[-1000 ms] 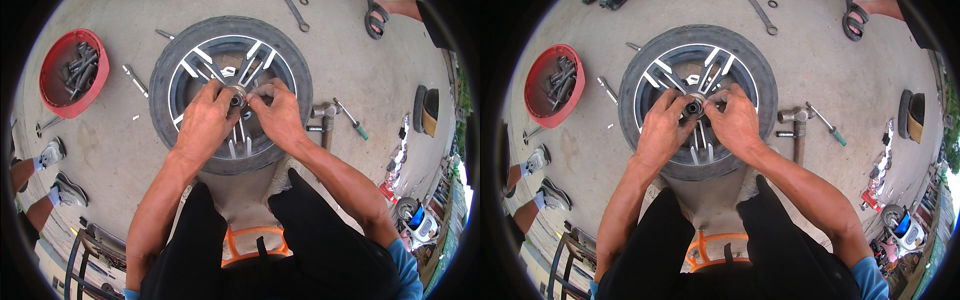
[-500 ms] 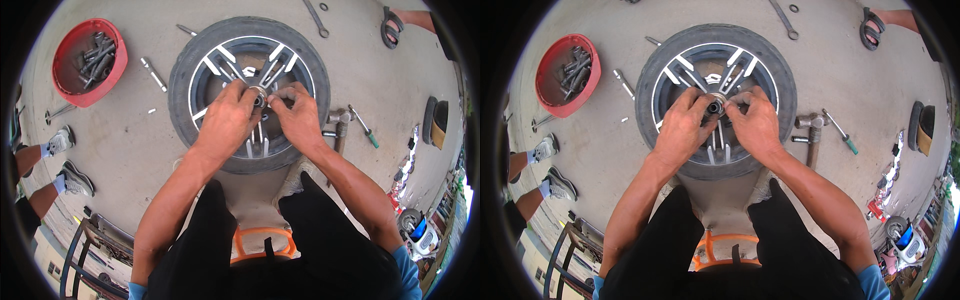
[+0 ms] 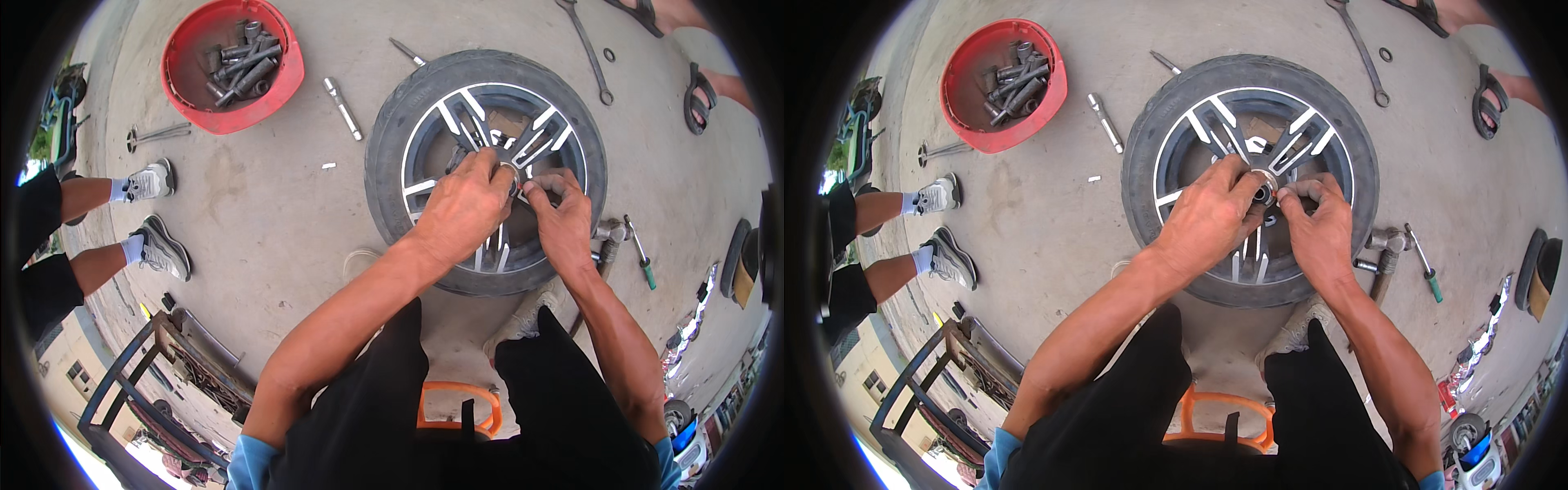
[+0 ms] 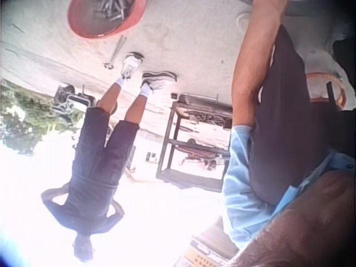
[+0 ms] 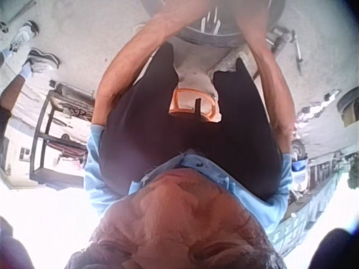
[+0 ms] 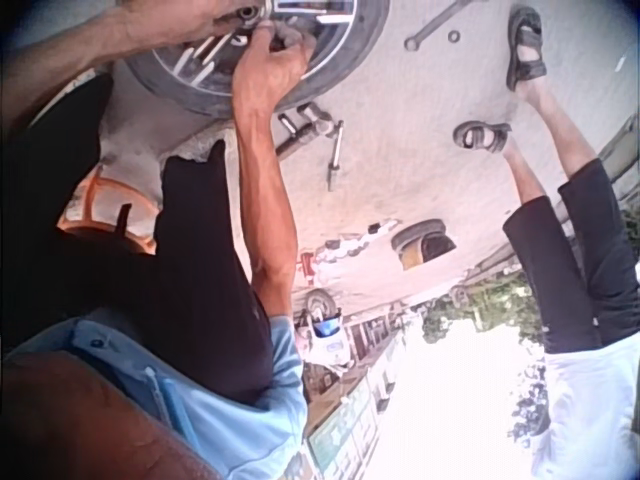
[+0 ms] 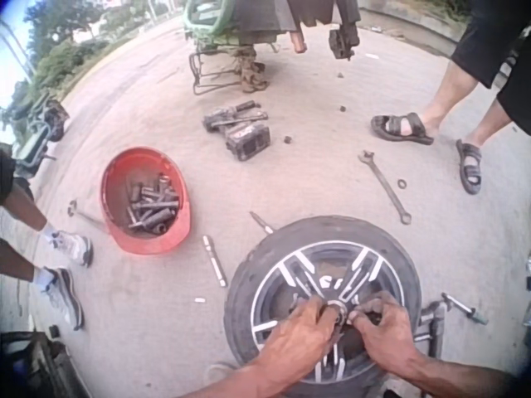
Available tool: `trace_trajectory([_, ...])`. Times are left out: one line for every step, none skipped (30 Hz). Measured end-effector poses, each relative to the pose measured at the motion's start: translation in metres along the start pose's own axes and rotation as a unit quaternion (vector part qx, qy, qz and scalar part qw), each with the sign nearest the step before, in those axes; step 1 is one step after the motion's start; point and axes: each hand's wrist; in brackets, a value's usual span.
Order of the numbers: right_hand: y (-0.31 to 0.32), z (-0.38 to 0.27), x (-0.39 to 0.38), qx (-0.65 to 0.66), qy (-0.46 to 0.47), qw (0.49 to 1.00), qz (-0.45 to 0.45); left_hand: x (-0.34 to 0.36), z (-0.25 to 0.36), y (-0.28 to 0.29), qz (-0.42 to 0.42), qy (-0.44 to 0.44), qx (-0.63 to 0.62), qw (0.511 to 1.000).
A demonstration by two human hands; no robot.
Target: The person repairs a wheel by inserting components into the hub, using a hammer to seat them, and flipping the wheel to work on the brake rotor side.
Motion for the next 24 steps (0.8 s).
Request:
trace_trajectory([-0.0003, 0.0006, 0.0001, 0.004, 0.003, 1.000, 0.004, -0.0002, -0.0002, -0.0001, 0.000, 0.001, 0.000, 1.000])
trace_trajectory([-0.0006, 0.0011, 0.0001, 0.003, 0.003, 1.000, 0.003, -0.0004, -0.0003, -0.0001, 0.000, 0.001, -0.001, 1.000])
trace_trajectory([-0.0010, 0.0016, 0.0001, 0.004, 0.004, 1.000, 0.003, -0.0005, -0.0005, 0.0000, -0.001, 0.000, -0.001, 1.000])
trace_trajectory([-0.0009, 0.0018, 0.0001, 0.004, 0.006, 1.000, 0.004, -0.0003, -0.0004, 0.0001, -0.001, 0.001, -0.002, 1.000])
trace_trajectory([-0.0008, 0.0017, 0.0000, 0.003, 0.005, 1.000, 0.004, 0.0000, -0.0004, 0.0003, -0.005, 0.002, -0.002, 1.000])
trace_trajectory([-0.0007, 0.0014, -0.0001, 0.001, 0.008, 1.000, 0.006, 0.0003, -0.0004, 0.0005, -0.009, 0.003, -0.002, 1.000])
trace_trajectory([0.0007, 0.0011, -0.0003, -0.003, 0.010, 1.000, 0.008, 0.0008, 0.0005, 0.0002, -0.009, 0.002, -0.004, 1.000])
trace_trajectory([0.0010, 0.0014, -0.0005, -0.005, 0.010, 1.000, 0.010, 0.0010, 0.0010, 0.0003, 0.000, 0.000, -0.003, 1.000])
trace_trajectory([0.0000, 0.0020, -0.0005, 0.005, 0.008, 1.000, 0.009, 0.0013, 0.0015, 0.0007, 0.009, -0.002, -0.001, 1.000])
trace_trajectory([0.0021, 0.0023, -0.0008, 0.010, 0.006, 1.000, 0.011, 0.0020, 0.0025, -0.0013, 0.010, -0.006, -0.010, 1.000])
trace_trajectory([0.0023, -0.0011, -0.0009, 0.006, -0.002, 1.000, 0.010, 0.0020, 0.0019, -0.0020, 0.010, 0.000, -0.005, 1.000])
trace_trajectory([0.0009, 0.0038, -0.0005, 0.005, 0.008, 1.000, 0.012, 0.0018, 0.0011, -0.0021, 0.008, 0.005, -0.001, 1.000])
trace_trajectory([0.0003, 0.0004, -0.0008, 0.007, -0.005, 1.000, 0.011, 0.0010, -0.0003, -0.0022, 0.016, 0.002, 0.002, 1.000])
trace_trajectory([-0.0003, -0.0027, -0.0013, 0.008, -0.019, 1.000, 0.012, 0.0010, -0.0001, -0.0035, 0.017, 0.002, -0.003, 1.000])
trace_trajectory([-0.0057, 0.0065, 0.0001, -0.009, 0.015, 1.000, 0.014, -0.0002, -0.0006, -0.0028, 0.012, 0.008, -0.007, 1.000])
trace_trajectory([-0.0054, 0.0035, -0.0003, -0.003, 0.003, 1.000, 0.013, -0.0012, -0.0024, 0.0011, 0.006, 0.013, -0.004, 1.000])
trace_trajectory([-0.0040, 0.0004, -0.0007, 0.006, -0.012, 1.000, 0.014, -0.0002, -0.0020, 0.0008, 0.007, 0.008, -0.009, 1.000])
trace_trajectory([-0.0022, -0.0014, -0.0011, 0.014, -0.026, 0.999, 0.014, 0.0012, -0.0004, -0.0003, 0.007, 0.005, -0.015, 1.000])
trace_trajectory([-0.0018, -0.0018, -0.0012, 0.013, -0.027, 0.999, 0.016, 0.0019, 0.0006, 0.0006, 0.009, 0.006, -0.013, 1.000])
trace_trajectory([-0.0015, -0.0013, -0.0011, 0.013, -0.026, 0.999, 0.017, 0.0024, 0.0011, 0.0008, 0.011, 0.007, -0.010, 1.000])
trace_trajectory([-0.0014, -0.0007, -0.0013, 0.013, -0.026, 0.999, 0.018, 0.0025, 0.0008, -0.0004, 0.014, 0.004, -0.009, 1.000])
trace_trajectory([-0.0015, -0.0008, -0.0015, 0.012, -0.026, 0.999, 0.020, 0.0029, 0.0003, -0.0009, 0.014, 0.002, -0.011, 1.000])
trace_trajectory([-0.0017, -0.0008, -0.0017, 0.010, -0.026, 0.999, 0.021, 0.0033, -0.0005, -0.0013, 0.016, 0.000, -0.009, 1.000])
trace_trajectory([-0.0016, -0.0005, -0.0019, 0.008, -0.025, 0.999, 0.023, 0.0035, -0.0011, -0.0019, 0.018, -0.002, -0.008, 1.000])
Point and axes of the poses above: each hand's wrist, its own x-axis towards the middle knuckle, its own y-axis out of the back of the hand, z = x × y, and after that the axes turned 12 degrees about x, right-handed
